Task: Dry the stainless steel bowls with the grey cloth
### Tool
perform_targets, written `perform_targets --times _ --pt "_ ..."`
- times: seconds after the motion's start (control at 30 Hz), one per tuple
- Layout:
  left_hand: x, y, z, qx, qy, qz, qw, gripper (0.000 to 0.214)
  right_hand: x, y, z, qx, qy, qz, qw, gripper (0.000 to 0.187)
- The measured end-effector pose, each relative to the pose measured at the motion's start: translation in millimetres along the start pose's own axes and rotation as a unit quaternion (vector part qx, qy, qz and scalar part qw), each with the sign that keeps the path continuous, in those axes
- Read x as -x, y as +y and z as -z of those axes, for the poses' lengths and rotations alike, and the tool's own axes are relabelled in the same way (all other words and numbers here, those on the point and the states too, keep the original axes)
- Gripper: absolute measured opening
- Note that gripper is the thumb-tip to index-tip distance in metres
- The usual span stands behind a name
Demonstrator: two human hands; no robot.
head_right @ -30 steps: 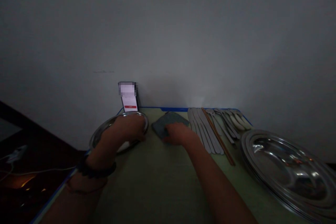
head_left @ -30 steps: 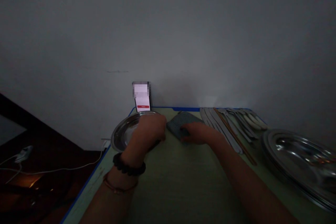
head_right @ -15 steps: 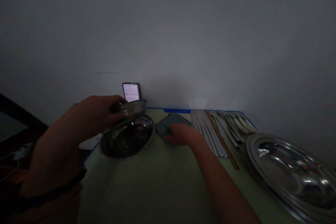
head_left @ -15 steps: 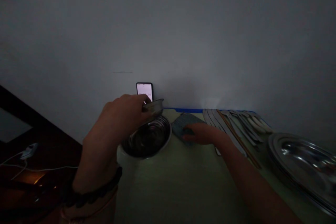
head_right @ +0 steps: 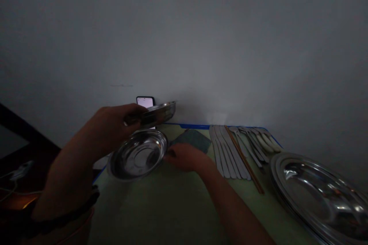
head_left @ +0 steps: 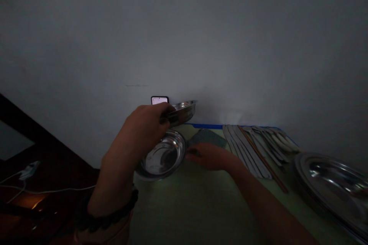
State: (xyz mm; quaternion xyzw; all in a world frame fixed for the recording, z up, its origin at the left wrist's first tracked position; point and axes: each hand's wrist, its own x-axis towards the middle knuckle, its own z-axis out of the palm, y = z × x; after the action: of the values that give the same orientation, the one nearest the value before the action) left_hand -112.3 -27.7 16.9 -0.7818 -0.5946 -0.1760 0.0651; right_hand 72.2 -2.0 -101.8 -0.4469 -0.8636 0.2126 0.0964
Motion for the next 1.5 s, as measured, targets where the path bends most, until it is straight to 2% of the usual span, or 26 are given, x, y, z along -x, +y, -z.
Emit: perform_targets --times 0.13,0.3,0.5,0.67,0.8,0.93,1.03,1.1,1.13,1.2,1.23,1.27,1.33,1.5 --pt "-6 1 -13.9 0.021 -0.003 -0.038 0.999 0.033 1 4 2 0.02 -0.035 -0.049 0.998 0.041" --pt "-16 3 -29.2 0.014 -0.004 -0.061 0.998 0.027 5 39 11 0.115 0.006 -0.175 0.978 0.045" --pt "-30 -2 -43.9 -0.003 0.072 -0.041 0.997 0.025 6 70 13 0.134 0.044 -0.285 0.948 0.056" --pt "-32 1 -47.5 0.008 0.138 -0.058 0.989 0.02 3 73 8 0.122 0.069 -0.294 0.946 0.057" --pt "-34 1 -51.0 0.026 0.197 -0.095 0.975 0.019 0 77 8 0.071 0.092 -0.291 0.95 0.037" --pt "-35 -2 -53.6 0.031 0.223 -0.131 0.965 0.022 4 84 26 -0.029 0.15 -0.244 0.958 0.024" --pt "-34 -4 -53.5 0.047 0.241 -0.14 0.959 0.022 14 85 49 -0.099 0.216 -0.232 0.943 0.03" --pt "-34 -5 -53.3 0.066 0.256 -0.155 0.952 0.022 22 81 64 -0.221 0.288 -0.206 0.909 0.032" --pt "-34 -5 -53.3 0.076 0.263 -0.164 0.948 0.022 25 77 70 -0.315 0.331 -0.179 0.871 0.029" --pt "-34 -4 -53.5 0.091 0.265 -0.18 0.943 0.022 31 67 79 -0.49 0.401 -0.121 0.764 0.022" --pt "-33 -3 -53.7 0.096 0.261 -0.186 0.942 0.022 34 63 82 -0.549 0.422 -0.098 0.715 0.02" --pt "-33 -3 -53.9 0.102 0.255 -0.195 0.942 0.021 35 59 84 -0.58 0.433 -0.083 0.685 0.019" --pt "-33 -2 -54.3 0.114 0.232 -0.218 0.941 0.02 36 53 87 -0.61 0.446 -0.064 0.651 0.018" --pt "-32 3 -58.0 0.129 0.196 -0.258 0.937 0.022 40 48 97 -0.63 0.482 -0.027 0.608 0.016"
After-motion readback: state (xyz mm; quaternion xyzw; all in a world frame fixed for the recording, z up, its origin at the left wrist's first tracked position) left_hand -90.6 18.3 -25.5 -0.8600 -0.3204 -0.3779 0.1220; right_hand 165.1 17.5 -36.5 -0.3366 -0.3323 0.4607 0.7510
